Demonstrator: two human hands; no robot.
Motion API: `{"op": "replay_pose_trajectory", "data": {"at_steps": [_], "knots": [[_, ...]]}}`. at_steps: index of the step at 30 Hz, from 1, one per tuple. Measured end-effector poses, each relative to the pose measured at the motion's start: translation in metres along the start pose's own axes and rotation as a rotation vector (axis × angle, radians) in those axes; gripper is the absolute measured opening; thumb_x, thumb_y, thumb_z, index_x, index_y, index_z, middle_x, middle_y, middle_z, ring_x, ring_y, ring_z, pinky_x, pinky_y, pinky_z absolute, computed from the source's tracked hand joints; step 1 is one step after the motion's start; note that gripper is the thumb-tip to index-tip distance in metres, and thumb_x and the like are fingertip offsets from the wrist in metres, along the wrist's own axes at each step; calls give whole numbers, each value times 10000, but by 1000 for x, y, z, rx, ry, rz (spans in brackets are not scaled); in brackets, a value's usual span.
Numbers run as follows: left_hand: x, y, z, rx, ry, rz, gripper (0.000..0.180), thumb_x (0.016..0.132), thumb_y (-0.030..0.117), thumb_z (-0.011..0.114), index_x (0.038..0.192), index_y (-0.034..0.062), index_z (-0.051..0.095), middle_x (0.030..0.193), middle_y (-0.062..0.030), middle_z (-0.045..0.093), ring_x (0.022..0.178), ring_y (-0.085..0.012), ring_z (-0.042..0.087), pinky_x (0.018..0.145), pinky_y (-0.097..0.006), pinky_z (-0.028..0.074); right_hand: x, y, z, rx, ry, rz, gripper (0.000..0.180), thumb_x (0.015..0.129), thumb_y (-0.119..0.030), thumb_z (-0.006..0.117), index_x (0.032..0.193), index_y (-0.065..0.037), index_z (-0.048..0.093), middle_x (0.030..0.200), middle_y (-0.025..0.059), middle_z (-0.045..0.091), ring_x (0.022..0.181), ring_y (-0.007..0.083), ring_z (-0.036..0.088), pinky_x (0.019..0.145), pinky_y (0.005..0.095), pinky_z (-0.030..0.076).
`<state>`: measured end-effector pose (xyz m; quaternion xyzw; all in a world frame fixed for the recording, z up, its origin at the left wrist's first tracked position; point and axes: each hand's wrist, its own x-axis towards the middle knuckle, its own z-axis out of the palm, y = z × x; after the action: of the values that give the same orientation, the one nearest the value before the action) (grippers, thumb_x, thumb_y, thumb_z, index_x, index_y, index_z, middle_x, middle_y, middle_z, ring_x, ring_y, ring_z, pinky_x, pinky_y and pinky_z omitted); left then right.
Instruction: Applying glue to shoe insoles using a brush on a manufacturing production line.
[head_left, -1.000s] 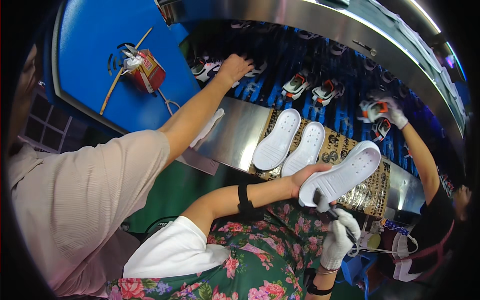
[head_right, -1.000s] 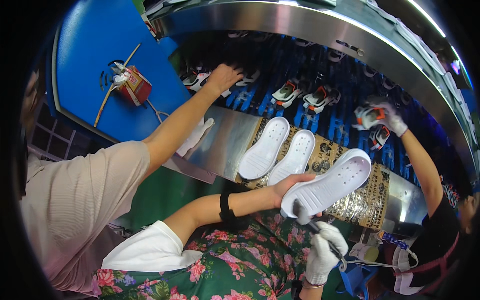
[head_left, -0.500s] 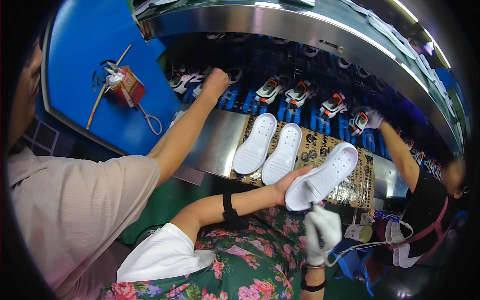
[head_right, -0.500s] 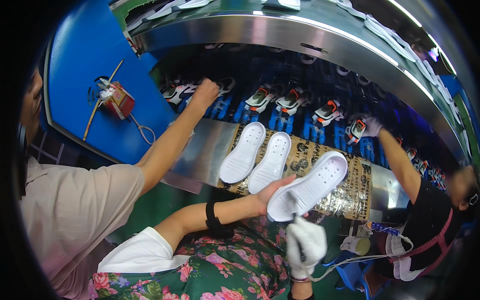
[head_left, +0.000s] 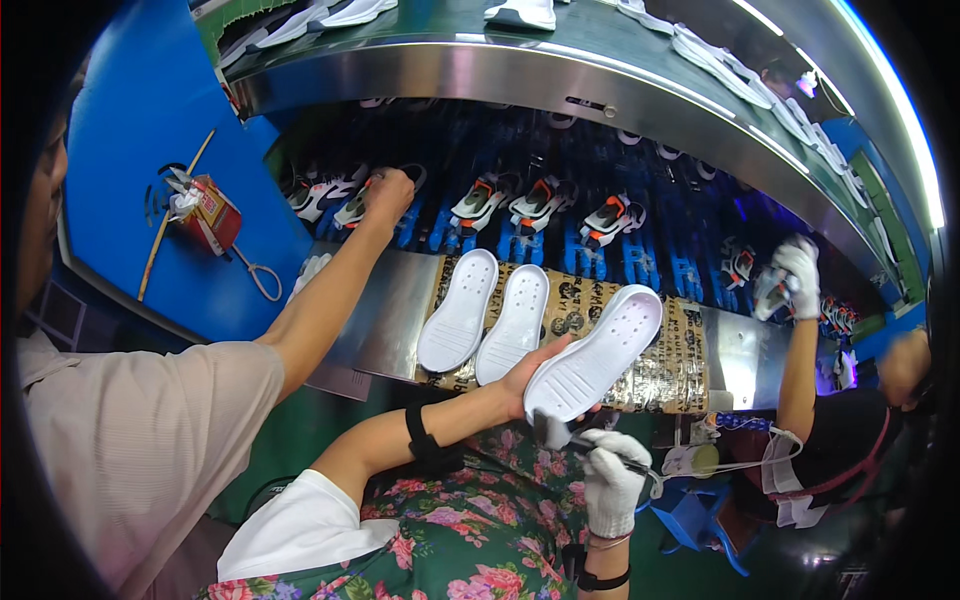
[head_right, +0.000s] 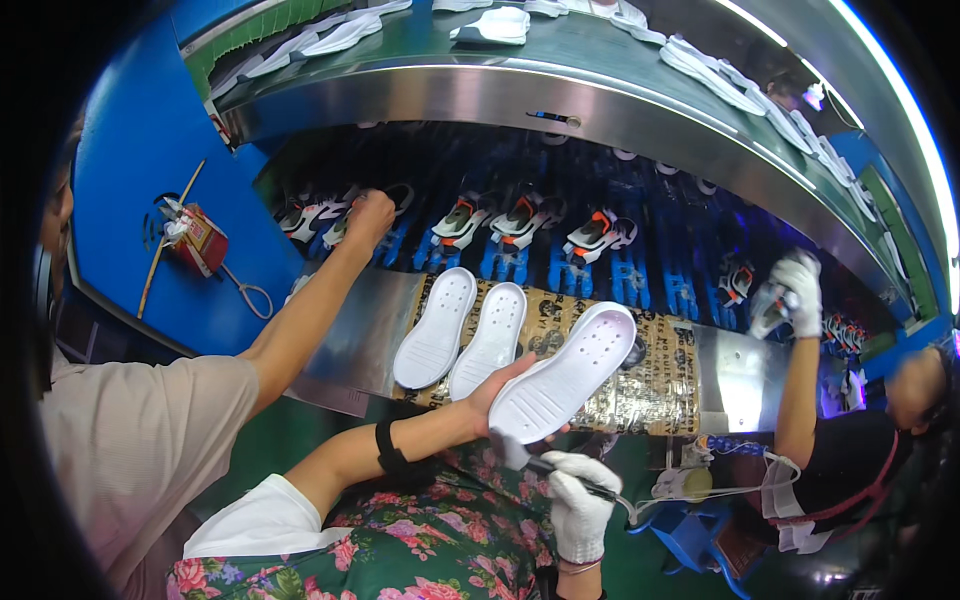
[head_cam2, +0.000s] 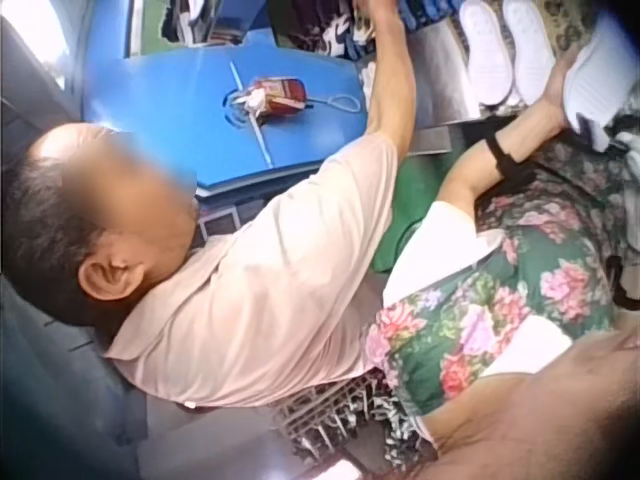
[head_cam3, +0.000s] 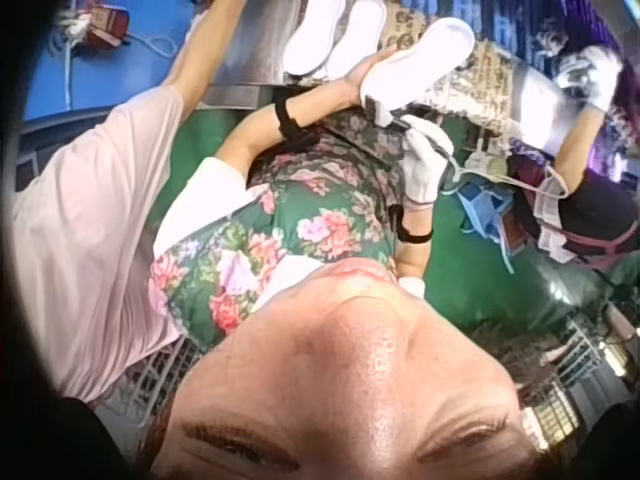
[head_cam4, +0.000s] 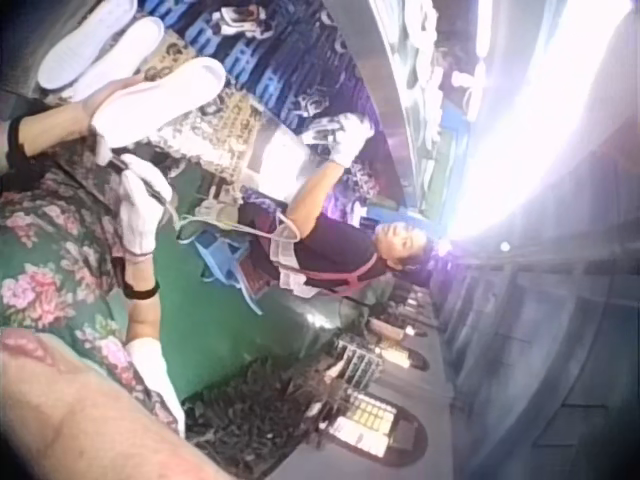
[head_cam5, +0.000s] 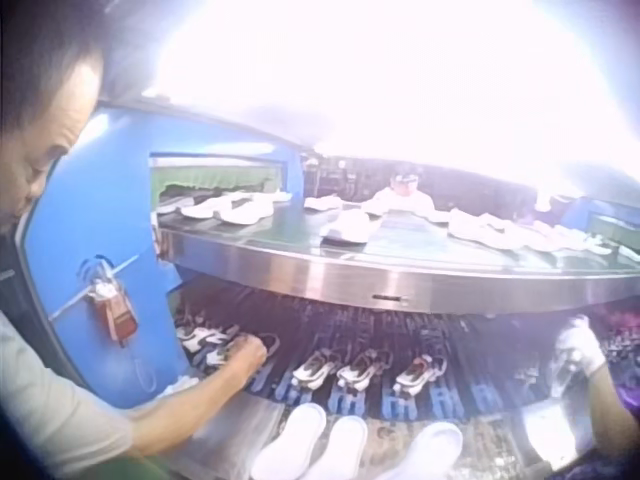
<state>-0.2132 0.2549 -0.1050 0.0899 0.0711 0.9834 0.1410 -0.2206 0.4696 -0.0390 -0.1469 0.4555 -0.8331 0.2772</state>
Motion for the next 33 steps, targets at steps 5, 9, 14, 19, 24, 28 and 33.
{"op": "replay_pose_trajectory", "data": {"at_steps": [5,9,14,19,24,28,33], "knots": [[-2,-23,16,35,201,3,660,988,594,433,1445,120,471,1273,-182,632,1057,-371,672,906,-490,565,33,-35,2,-910,28,-540,224,723,58,771,943,38,732,936,157,733,861,220,695,793,317,541],[-5,-31,23,-14,167,-20,659,1014,565,388,1456,80,452,1305,-200,614,1089,-425,651,900,-502,569,58,-44,-6,-963,112,-733,163,762,75,742,919,30,727,956,112,731,874,183,682,812,299,531],[-8,-11,28,-17,155,103,663,1015,552,390,1462,66,439,1321,-207,598,1115,-428,638,916,-522,560,43,-40,-19,-145,5,-191,182,701,107,717,874,51,724,882,173,723,722,194,668,661,297,531],[-4,30,90,290,-6,227,842,906,518,604,1559,121,252,1490,-279,396,1225,-485,540,981,-599,491,50,-41,-48,348,73,-271,196,802,38,671,994,3,649,1046,161,673,792,180,624,602,249,482],[23,82,193,703,-363,394,972,850,585,647,1547,52,228,1472,-329,339,1089,-444,609,714,-464,626,50,-30,-70,448,50,-243,205,878,19,645,1049,-79,586,1090,89,651,852,154,610,647,221,498],[69,118,263,567,-593,385,841,938,649,454,1501,40,316,1350,-301,470,1044,-406,620,742,-421,620,48,-21,-70,517,98,-217,176,886,34,631,1001,-90,579,1070,98,648,838,159,610,631,223,498],[131,240,274,379,-291,759,822,947,656,466,1453,22,336,1313,-291,473,1125,-442,561,1004,-528,507,60,10,-63,413,127,-110,167,880,42,637,1029,-33,633,1037,144,669,831,174,634,633,222,504]]}}
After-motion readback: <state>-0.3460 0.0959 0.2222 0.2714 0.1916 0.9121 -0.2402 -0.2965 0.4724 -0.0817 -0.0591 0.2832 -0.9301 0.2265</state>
